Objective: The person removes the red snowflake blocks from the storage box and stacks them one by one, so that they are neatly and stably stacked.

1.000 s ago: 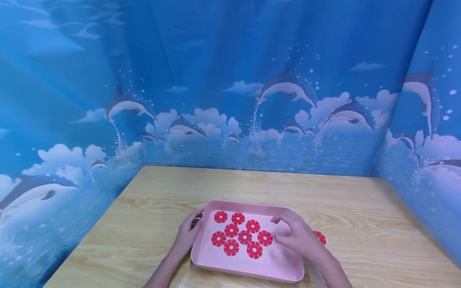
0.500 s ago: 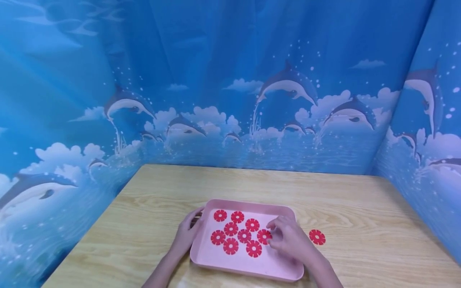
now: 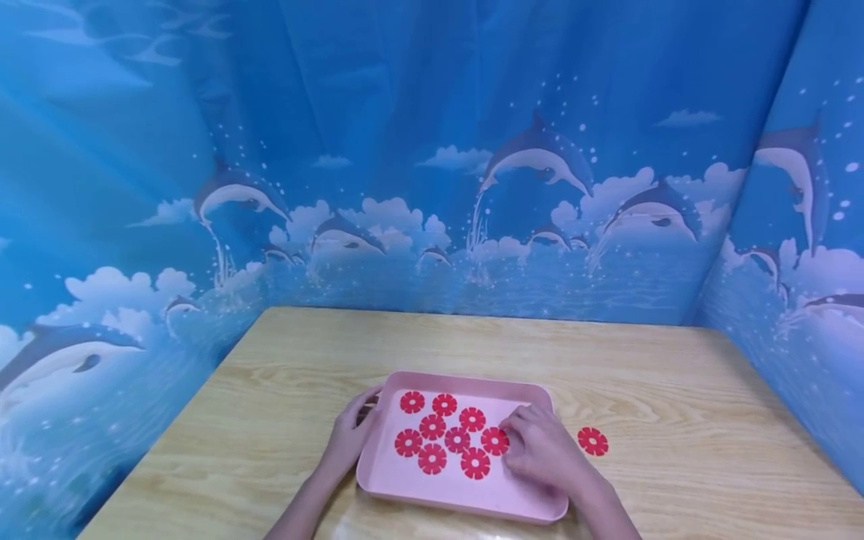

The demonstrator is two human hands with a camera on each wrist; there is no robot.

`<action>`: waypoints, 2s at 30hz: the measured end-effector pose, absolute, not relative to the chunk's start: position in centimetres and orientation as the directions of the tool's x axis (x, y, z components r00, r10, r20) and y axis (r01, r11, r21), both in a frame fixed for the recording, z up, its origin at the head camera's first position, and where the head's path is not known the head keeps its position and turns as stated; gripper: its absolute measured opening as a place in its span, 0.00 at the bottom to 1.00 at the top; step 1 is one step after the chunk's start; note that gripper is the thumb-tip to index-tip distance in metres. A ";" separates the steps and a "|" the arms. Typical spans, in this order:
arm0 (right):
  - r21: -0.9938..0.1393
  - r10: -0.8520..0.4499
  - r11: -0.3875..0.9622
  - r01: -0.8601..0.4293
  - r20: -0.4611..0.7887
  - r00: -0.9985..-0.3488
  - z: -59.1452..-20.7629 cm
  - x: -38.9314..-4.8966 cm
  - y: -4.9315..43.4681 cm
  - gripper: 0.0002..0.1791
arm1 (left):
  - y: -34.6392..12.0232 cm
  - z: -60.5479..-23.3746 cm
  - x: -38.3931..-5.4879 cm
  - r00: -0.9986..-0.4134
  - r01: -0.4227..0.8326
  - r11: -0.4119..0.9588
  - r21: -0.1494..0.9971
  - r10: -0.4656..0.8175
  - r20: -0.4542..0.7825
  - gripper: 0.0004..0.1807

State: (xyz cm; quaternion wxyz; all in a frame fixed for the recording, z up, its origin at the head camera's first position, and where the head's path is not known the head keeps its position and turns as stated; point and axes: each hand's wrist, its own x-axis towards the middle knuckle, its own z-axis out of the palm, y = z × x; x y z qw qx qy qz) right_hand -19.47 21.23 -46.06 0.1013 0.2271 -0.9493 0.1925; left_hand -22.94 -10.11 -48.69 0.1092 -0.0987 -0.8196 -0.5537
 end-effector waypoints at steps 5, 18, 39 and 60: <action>-0.300 -0.401 0.828 -0.473 0.274 -0.874 -46.0 -19.4 21.1 0.20 | -10.2 -48.8 -23.0 -0.958 0.277 0.383 0.881 0.041 0.283 0.19; -0.279 -0.422 0.822 -0.497 0.289 -0.859 -46.1 -19.4 21.1 0.17 | -10.1 -48.8 -23.0 -0.955 0.287 0.375 0.882 0.036 0.295 0.18; -0.363 -0.326 0.843 -0.397 0.242 -0.914 -46.0 -19.4 20.8 0.18 | -10.2 -48.6 -22.8 -0.957 0.283 0.355 0.891 0.046 0.286 0.19; -0.477 -0.268 0.769 -0.425 0.363 -0.892 -43.2 -18.5 23.3 0.19 | -10.2 -48.7 -22.9 -0.962 0.267 0.349 0.898 0.049 0.268 0.20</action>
